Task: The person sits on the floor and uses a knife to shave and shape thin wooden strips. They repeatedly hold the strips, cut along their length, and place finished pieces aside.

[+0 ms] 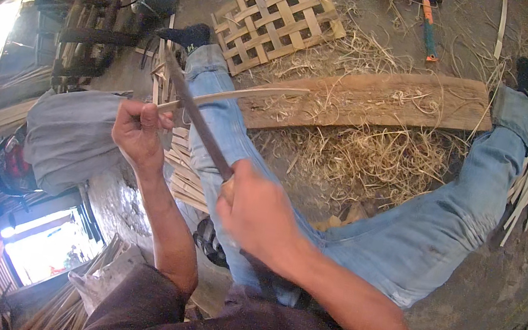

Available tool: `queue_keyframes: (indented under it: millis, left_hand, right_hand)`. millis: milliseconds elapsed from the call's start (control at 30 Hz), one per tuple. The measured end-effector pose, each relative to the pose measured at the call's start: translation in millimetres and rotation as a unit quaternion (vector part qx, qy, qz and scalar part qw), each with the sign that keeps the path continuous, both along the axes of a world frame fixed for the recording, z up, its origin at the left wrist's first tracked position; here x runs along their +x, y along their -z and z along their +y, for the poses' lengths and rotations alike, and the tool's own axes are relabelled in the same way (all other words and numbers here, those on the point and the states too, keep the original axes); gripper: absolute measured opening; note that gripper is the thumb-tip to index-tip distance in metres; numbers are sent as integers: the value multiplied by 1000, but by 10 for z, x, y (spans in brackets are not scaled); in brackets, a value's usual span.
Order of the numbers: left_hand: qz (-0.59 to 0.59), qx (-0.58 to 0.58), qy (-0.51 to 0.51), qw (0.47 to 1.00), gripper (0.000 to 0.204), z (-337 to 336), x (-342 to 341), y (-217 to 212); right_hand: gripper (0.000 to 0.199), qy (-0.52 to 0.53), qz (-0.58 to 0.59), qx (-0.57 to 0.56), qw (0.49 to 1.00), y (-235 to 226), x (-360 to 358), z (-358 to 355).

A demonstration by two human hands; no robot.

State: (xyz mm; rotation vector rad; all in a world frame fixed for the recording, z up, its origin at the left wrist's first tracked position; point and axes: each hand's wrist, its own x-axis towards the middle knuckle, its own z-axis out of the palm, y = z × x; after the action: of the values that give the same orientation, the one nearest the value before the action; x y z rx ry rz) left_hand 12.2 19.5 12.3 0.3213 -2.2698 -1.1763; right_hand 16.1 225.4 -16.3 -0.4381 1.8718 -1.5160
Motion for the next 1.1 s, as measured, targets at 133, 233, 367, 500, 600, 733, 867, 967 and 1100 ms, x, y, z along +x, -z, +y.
queue_keyframes:
  millis: [133,233,367,500,600,733,867,967,1100]
  left_hand:
    - [18,-11,22,1000,34,-24,-3,8]
    - [11,8,27,1000,32,-24,-18,54]
    - [-5,-61,31,998,32,-44,48,-33]
    - [1,-70,37,997,32,-10,51,-49]
    - [16,-100,55,993,33,-12,11,-31]
    - [27,-148,90,984,35,5,-56,-63]
    - [45,-185,94,977,35,69,-73,-36]
    - [56,-188,112,974,34,71,-105,-86]
    - [39,-206,136,968,34,114,-58,-121]
  right_hand:
    - [34,-42,31,-10,999,-71,-120,65]
    - [34,-64,41,22,997,42,-219,81]
    - [31,-27,58,19,998,146,-196,143]
    - [30,-50,-2,95,994,180,-226,293]
    - [33,-72,4,52,996,-14,-244,380]
    - [37,-40,-26,68,997,138,-279,428]
    - [38,-92,-16,54,994,-40,-231,561]
    - [41,-103,-31,60,992,-40,-369,609]
    - [41,-96,4,45,994,0,-284,684]
